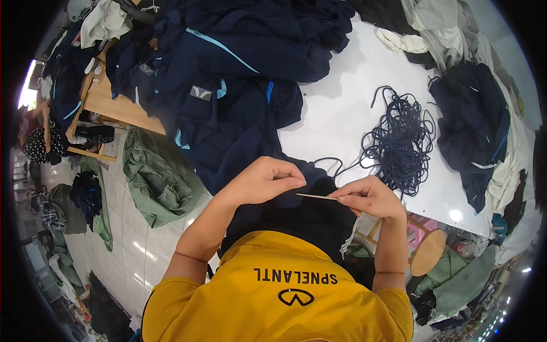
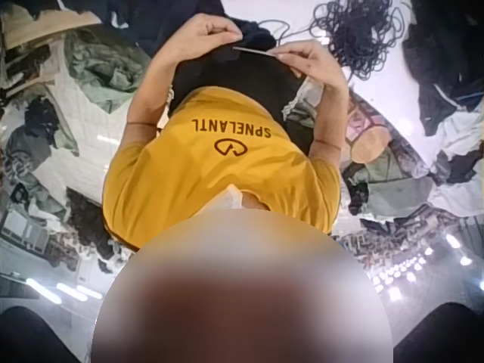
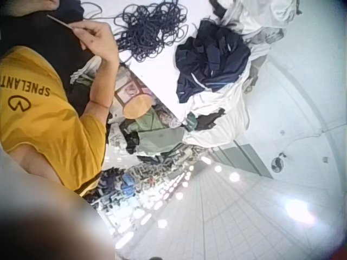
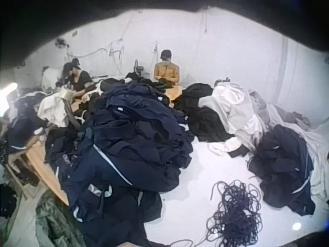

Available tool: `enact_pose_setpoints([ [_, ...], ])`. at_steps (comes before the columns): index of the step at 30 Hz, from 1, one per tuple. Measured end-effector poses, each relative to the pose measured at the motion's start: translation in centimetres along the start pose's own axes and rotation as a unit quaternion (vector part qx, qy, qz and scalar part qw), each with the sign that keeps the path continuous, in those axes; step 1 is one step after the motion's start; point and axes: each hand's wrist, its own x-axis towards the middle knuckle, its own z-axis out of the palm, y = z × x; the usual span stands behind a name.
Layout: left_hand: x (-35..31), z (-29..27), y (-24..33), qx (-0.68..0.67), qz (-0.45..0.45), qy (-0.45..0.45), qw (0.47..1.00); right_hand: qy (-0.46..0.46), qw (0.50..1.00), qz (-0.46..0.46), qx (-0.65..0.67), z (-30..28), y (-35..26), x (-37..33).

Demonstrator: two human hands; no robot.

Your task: Threading a drawstring through the waistband of navy blue athletic pants using a long needle tool.

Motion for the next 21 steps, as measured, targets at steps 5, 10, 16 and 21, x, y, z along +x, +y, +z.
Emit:
enact_pose_setpoints([
  [5,-0.1,-0.5,0.6,-0.03,0.003,0.022,0.999,-0.017,0.993,-0.063,0.102,-0.4,-0.6,-1.1],
  [10,0.0,-0.4,0.9,-0.015,-0.001,0.015,1.0,0.108,0.991,-0.037,-0.075,1.0,-2.0,-1.5],
  [16,0.0,-0.2,0.8,0.012,-0.011,0.026,1.0,0.181,0.942,-0.106,-0.263,1.8,-2.3,-1.8],
  [21,-0.1,0.0,0.2,0.035,0.005,0.04,0.999,0.194,0.915,-0.101,-0.339,2.5,-3.6,-2.0],
])
